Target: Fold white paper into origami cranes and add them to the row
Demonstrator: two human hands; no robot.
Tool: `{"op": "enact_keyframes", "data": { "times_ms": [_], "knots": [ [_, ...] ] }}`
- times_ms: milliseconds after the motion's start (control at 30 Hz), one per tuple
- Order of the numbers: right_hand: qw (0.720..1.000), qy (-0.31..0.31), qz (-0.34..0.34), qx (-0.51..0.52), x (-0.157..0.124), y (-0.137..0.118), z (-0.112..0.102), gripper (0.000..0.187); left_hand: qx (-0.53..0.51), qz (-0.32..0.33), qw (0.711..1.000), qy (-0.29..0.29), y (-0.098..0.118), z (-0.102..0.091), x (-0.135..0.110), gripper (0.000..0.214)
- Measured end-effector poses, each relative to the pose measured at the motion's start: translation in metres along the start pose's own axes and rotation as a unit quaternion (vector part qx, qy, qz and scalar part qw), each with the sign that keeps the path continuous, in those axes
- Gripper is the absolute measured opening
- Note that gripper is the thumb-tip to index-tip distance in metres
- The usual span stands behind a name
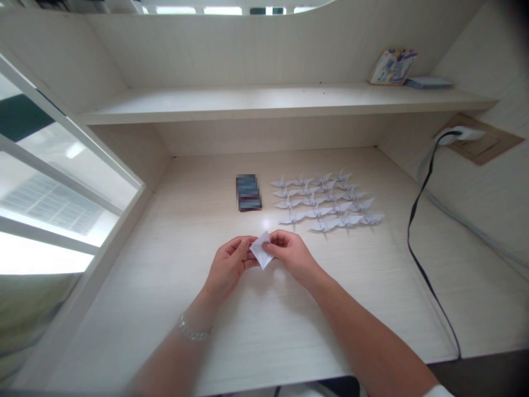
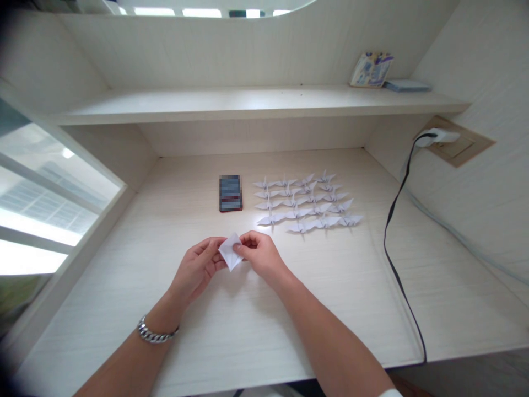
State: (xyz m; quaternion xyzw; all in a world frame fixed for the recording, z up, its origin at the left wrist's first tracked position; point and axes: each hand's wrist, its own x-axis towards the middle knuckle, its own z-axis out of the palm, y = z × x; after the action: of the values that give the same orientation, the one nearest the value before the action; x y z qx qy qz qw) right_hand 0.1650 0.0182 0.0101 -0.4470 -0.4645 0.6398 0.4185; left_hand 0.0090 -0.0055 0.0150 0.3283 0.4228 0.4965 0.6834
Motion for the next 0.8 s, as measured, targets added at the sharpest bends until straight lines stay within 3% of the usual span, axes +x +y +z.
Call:
{"op": "enact_keyframes", "data": {
  "times_ms": [300,533,800],
  "knots": [
    [0.998,-0.031,0.001,0.046,-0.0025,-0.0017,-0.0004,0.018,-0.024,-0.011,0.999,-0.019,0.0001,-0.0029,-0.0003,0.022],
    [0.993,-0.001,-0.048,-0.108,-0.0003,0.0017,-0.0013,0.013,0.019,0.001,1.0,-0.015,-0.0048,-0.0058,0.0007,0.02],
    [0.976,0.016,-0.077,-0.202,-0.0058,-0.0024,-0.0013,0.016,0.017,-0.012,0.998,-0.052,-0.0048,-0.0067,0.0013,0.022]
  ]
}}
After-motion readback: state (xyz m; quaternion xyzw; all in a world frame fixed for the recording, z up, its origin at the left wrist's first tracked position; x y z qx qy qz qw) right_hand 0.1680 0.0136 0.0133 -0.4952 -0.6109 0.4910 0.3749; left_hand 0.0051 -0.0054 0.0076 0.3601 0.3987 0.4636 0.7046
